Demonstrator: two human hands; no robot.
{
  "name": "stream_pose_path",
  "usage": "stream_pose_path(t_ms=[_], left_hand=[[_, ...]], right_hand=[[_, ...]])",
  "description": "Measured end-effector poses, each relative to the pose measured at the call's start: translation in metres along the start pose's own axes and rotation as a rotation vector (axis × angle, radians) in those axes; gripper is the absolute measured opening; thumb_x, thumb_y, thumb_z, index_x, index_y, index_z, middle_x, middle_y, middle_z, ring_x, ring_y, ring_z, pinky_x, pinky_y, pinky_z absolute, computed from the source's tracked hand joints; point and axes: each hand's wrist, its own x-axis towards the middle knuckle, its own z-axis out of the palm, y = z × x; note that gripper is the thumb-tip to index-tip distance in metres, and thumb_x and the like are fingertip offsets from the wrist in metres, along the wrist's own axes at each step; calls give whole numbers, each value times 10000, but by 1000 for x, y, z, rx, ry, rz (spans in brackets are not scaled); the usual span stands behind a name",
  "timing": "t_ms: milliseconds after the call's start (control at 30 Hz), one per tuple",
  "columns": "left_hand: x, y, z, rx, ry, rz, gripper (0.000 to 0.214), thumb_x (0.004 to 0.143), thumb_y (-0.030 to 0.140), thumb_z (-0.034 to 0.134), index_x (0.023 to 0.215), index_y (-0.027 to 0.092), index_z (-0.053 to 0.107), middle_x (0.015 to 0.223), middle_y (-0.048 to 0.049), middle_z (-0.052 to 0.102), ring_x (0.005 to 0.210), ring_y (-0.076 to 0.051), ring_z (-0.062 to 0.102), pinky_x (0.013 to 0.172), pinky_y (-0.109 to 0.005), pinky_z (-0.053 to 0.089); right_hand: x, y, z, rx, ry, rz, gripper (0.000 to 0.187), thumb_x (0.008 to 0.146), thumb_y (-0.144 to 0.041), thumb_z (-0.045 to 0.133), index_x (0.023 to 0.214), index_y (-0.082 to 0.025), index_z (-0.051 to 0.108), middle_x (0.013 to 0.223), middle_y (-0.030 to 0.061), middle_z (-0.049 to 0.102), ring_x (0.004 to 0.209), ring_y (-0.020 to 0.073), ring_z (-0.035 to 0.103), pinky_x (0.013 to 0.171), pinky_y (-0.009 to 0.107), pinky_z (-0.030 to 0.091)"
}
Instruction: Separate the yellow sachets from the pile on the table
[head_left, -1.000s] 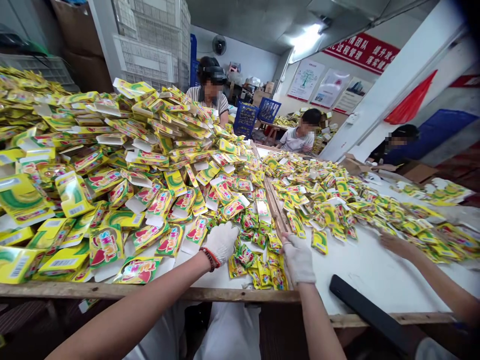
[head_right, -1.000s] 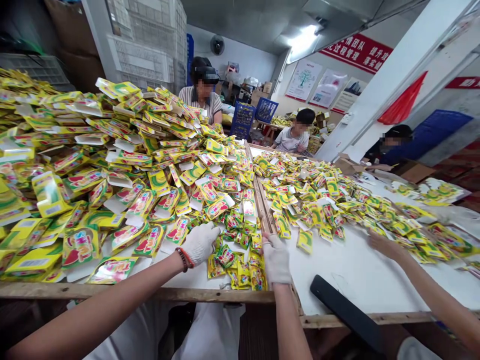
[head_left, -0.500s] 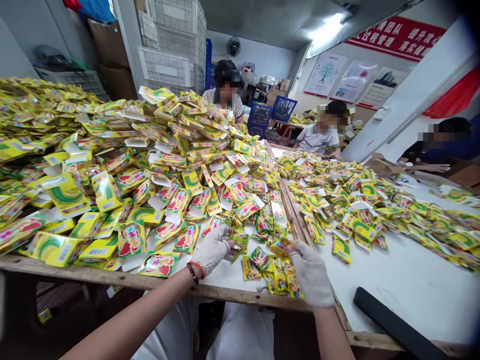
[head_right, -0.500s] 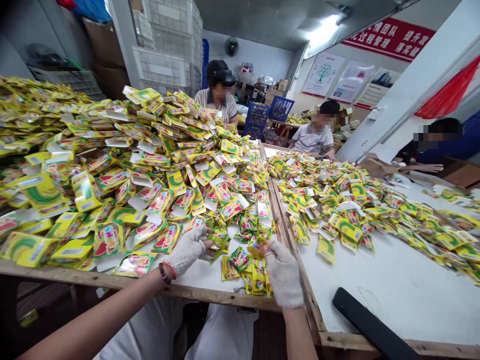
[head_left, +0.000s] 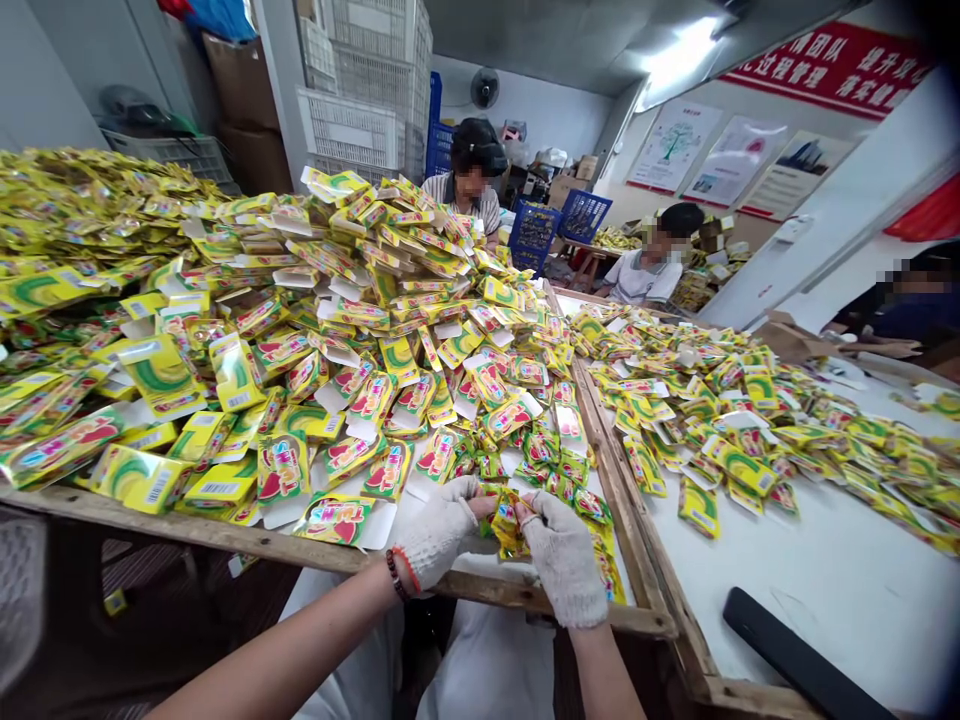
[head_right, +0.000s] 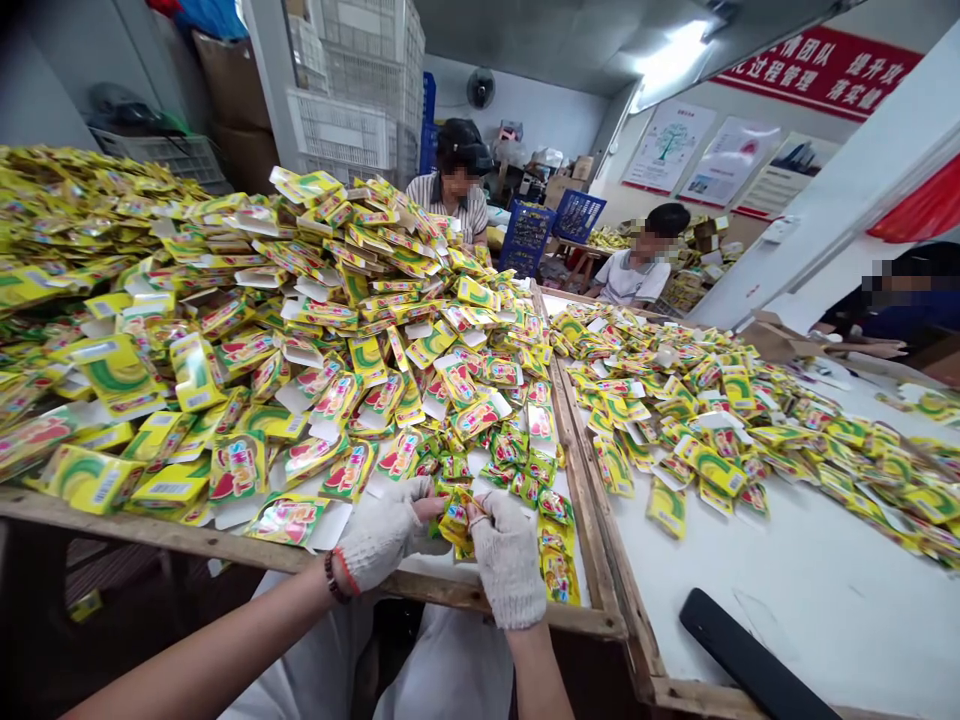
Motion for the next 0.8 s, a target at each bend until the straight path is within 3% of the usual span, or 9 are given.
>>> stream_pose_path(t_ms=[67,267,400,500,567,667,733,800], left_hand=[[3,0,2,-30,-4,4,363,713,452,715,738,157,505,684,2,555,626,-117,542,601,-245,449],[0,5,7,-23,36,105,447,678,537,735,688,134,541,651,6,543,597,-92,492,577,-215,415],[-10,3,10,-113,-30,91,420,739,541,678,779,130,596,723,-25,594,616,-110,519,594,-237,436],[-11,-2,7,-75,-11,94,383,710,477,730,816,128,610,725,-23,606,613,-113,532,594,-237,441],[-10,-4,5,-22,1,119,374,698,454,747,803,121,614,726,-25,612,621,-115,540,590,-227,437],[-10,-6,6,-26,-34,115,376,752,465,694,902,127,624,842,-54,643,714,-151,587,648,-257,473],[-12,-7,9,34,-54,146,365,778,467,663,918,132,623,887,-61,643,773,-169,594,696,-274,480],[-14,-4,10,187,-86,197,343,809,473,618,863,135,617,835,-46,630,751,-160,581,678,-256,462]], right_hand=[[-4,-2,0,21,8,34,256,863,-400,506,745,-200,615,759,41,650,712,181,561,665,273,432],[-17,-5,8,318,-43,339,305,864,-505,462,860,-227,588,553,5,584,494,185,556,452,280,423],[-19,-10,11,232,-3,337,276,855,-483,470,819,-238,591,573,15,597,465,177,549,438,284,407],[-20,-10,12,179,-13,305,285,844,-482,483,770,-227,587,672,38,638,484,171,554,448,289,405],[-22,-6,14,177,43,293,305,836,-502,498,825,-213,593,762,61,663,594,198,602,521,299,460],[-27,-1,18,252,198,245,441,820,-544,531,1066,-182,585,1052,112,666,956,258,624,774,337,512],[-29,0,19,350,164,205,511,824,-565,531,1159,-181,573,1174,117,635,1104,267,575,893,356,488],[-29,-1,19,415,61,206,481,839,-564,520,1129,-192,614,1164,110,648,1099,266,587,915,361,486]])
